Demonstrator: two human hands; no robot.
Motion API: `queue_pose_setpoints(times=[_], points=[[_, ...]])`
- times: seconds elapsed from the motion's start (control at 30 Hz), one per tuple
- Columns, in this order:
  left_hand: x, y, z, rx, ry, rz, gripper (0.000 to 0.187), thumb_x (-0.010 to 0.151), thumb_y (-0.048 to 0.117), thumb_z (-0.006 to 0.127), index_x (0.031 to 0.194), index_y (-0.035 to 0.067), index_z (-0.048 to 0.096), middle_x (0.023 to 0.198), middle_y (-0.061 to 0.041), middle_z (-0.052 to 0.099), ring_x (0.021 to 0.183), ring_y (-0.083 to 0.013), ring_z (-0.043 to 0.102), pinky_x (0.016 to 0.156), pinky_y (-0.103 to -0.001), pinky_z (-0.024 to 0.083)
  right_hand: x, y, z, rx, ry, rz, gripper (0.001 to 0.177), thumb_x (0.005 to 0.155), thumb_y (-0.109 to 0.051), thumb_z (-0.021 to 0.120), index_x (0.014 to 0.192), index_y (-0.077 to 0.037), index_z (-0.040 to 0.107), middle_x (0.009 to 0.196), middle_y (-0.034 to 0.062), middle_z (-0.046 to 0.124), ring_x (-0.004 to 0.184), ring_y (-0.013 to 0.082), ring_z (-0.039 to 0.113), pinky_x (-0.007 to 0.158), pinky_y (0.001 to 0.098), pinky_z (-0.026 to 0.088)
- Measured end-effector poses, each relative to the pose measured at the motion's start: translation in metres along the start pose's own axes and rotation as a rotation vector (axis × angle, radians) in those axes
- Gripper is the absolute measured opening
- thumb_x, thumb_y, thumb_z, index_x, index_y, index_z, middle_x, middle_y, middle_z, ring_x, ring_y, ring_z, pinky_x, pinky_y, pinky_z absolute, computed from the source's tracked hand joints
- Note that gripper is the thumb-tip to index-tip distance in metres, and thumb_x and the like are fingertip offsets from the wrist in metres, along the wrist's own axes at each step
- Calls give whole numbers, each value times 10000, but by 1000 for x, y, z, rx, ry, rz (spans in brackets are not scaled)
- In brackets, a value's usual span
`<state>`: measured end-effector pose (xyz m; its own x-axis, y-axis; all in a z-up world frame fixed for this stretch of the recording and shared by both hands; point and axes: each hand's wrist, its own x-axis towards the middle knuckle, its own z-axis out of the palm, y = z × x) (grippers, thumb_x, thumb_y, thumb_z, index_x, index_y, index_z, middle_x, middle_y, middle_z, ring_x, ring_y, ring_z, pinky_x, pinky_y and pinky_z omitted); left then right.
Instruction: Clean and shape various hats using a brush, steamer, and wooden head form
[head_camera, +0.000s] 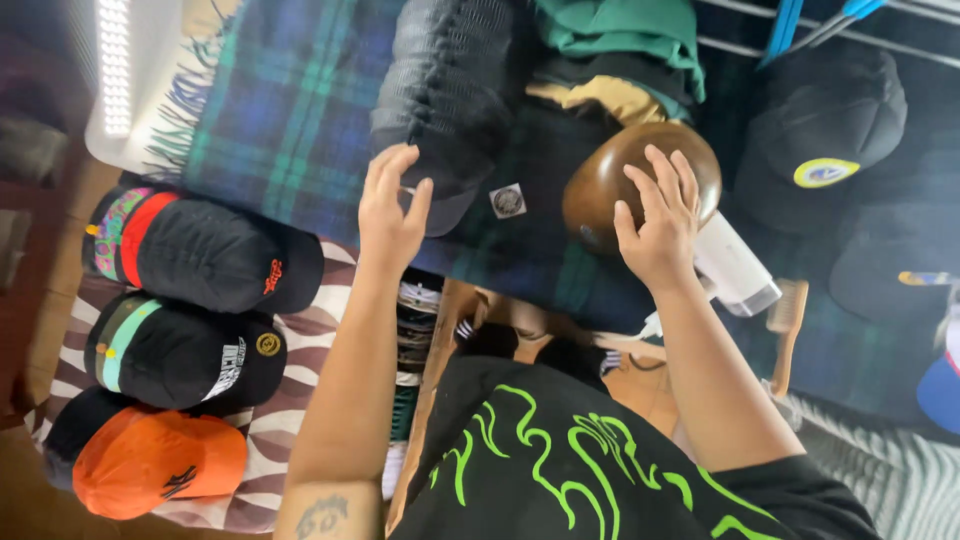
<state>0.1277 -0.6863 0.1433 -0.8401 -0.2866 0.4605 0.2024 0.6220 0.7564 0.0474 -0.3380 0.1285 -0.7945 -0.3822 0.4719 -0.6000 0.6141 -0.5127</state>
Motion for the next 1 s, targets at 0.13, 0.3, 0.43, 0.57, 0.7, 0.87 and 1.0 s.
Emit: queue_pose_setpoints(times=[0.13, 0.3, 0.43, 0.57, 0.7, 0.87, 1.0], points=[[37, -58, -3, 260, -76, 16, 599, 864, 175, 835, 1401, 76, 588, 1428, -205, 509, 1312, -457, 505, 1101, -546, 440, 6, -15, 14, -316, 47, -61, 377, 985, -135, 695, 1357, -73, 679, 1548, 128, 519, 1433, 387, 389, 1176, 493, 301], [58, -116, 9, 423, -215, 45, 742, 742, 291, 918, 1392, 112, 609, 1340, -149, 577, 1265, -398, 568, 1071, -497, 481, -3, -13, 28, -442, 76, -108, 413, 957, -191, 674, 1360, -105, 686, 1526, 123, 564, 1407, 382, 447, 1162, 475, 312], [65, -126, 9, 508, -246, 53, 806, 627, 416, 970, 1307, 182, 605, 1200, -65, 518, 1179, -377, 577, 931, -497, 572, -4, -12, 38, -525, 137, -98, 435, 896, -187, 687, 1326, -129, 703, 1502, 104, 593, 1374, 370, 481, 1141, 475, 306], [72, -124, 9, 444, -239, 45, 570, 635, 394, 973, 997, 185, 585, 1115, -13, 429, 1135, -351, 541, 804, -475, 613, -2, -16, 42, -598, 170, -65, 456, 867, -204, 674, 1321, -167, 684, 1492, 76, 589, 1377, 345, 461, 1123, 467, 294], [89, -78, -12, 317, -301, 285, 457, 711, 474, 916, 890, 226, 576, 886, 58, 518, 911, -235, 640, 732, -376, 562, 0, -20, 37, -565, 138, -7, 442, 886, -185, 667, 1327, -158, 676, 1516, 86, 568, 1387, 359, 461, 1135, 480, 297], [109, 15, -35, -345, -686, 3, 221, 983, 285, 727, 979, 140, 559, 655, -72, 565, 615, -230, 546, 588, -392, 467, 4, -46, 12, 98, 2, 403, 405, 1030, -241, 651, 1420, -145, 597, 1498, 89, 545, 1485, 376, 344, 1220, 513, 277], [102, 25, 2, -804, -610, -169, 151, 1023, 199, 676, 987, 113, 557, 678, 66, 509, 639, -50, 486, 588, -189, 421, -4, -92, -9, 1018, 99, 611, 638, 1026, -133, 576, 1585, -20, 288, 1573, 248, 408, 1459, 352, 401, 1208, 531, 339]])
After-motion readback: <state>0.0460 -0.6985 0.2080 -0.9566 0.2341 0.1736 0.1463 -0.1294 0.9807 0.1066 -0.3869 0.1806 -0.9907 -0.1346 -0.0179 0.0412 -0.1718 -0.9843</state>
